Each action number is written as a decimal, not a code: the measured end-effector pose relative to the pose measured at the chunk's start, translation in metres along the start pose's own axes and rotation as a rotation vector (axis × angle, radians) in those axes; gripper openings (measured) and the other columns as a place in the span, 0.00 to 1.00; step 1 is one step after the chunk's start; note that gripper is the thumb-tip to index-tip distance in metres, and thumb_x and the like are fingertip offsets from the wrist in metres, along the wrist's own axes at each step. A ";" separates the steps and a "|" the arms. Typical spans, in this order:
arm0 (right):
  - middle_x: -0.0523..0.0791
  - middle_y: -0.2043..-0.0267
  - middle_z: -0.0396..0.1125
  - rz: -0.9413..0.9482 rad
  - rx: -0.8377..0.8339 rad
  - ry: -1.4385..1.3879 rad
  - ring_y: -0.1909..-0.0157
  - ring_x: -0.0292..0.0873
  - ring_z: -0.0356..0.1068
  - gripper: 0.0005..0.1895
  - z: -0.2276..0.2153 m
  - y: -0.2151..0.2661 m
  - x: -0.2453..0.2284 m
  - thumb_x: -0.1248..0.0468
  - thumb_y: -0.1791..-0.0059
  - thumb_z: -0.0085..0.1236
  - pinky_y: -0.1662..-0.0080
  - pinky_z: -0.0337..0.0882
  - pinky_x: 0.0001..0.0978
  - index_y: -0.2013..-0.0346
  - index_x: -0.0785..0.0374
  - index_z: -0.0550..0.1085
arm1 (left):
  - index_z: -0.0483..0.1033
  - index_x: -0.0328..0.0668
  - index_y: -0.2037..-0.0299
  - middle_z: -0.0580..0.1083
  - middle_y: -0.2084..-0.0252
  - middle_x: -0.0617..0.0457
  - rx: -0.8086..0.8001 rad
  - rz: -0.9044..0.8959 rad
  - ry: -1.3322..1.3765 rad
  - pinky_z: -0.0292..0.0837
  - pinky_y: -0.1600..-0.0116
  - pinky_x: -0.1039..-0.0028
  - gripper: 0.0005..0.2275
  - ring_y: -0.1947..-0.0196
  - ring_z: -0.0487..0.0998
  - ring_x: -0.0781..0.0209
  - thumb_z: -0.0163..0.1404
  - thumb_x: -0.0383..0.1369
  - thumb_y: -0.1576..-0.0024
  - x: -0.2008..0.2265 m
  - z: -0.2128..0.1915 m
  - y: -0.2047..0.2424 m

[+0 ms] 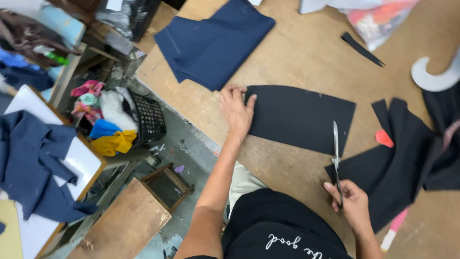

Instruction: The person aligns a piece of dark blue fabric over a black pattern on a wooden table and cuts the fabric using shears. They then use a curved ruler and chalk to mark a curved line on the fabric before cutting along the marked line. Finally, the person gathers the cut fabric pieces and places them on a nearby sewing machine.

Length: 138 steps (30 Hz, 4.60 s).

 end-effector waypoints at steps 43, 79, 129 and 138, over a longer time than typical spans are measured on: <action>0.49 0.95 0.57 -0.076 0.034 -0.434 0.93 0.38 0.58 0.23 0.030 0.024 0.024 0.60 0.49 0.67 0.83 0.54 0.21 0.83 0.67 0.69 | 0.48 0.54 0.16 0.41 0.13 0.49 -0.665 0.597 -0.087 0.25 0.15 0.44 0.38 0.13 0.36 0.46 0.41 0.63 0.31 0.120 0.066 0.072; 0.50 0.94 0.60 0.060 0.058 -0.159 0.92 0.40 0.63 0.28 0.024 -0.001 0.022 0.54 0.48 0.71 0.84 0.60 0.22 0.85 0.65 0.70 | 0.47 0.54 0.16 0.41 0.13 0.48 -0.683 0.592 -0.080 0.25 0.15 0.43 0.37 0.13 0.36 0.44 0.40 0.61 0.30 0.121 0.064 0.070; 0.53 0.95 0.60 0.100 0.075 -0.086 0.93 0.41 0.60 0.26 0.031 -0.009 0.022 0.54 0.50 0.72 0.85 0.57 0.22 0.84 0.64 0.71 | 0.48 0.59 0.16 0.43 0.13 0.50 -0.692 0.680 -0.079 0.27 0.15 0.44 0.34 0.14 0.38 0.45 0.37 0.59 0.29 0.117 0.052 0.082; 0.53 0.96 0.58 0.106 0.035 -0.082 0.94 0.40 0.57 0.25 0.019 -0.007 0.017 0.59 0.52 0.74 0.87 0.54 0.22 0.85 0.64 0.68 | 0.46 0.60 0.15 0.40 0.13 0.51 -0.731 0.699 -0.116 0.25 0.15 0.44 0.34 0.14 0.36 0.46 0.37 0.60 0.29 0.116 0.051 0.080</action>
Point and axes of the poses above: each hand's wrist, its own y-axis away from the middle knuckle, its own z-axis out of the palm, x = y × z, the point moved 2 cm from there along -y, towards the middle knuckle
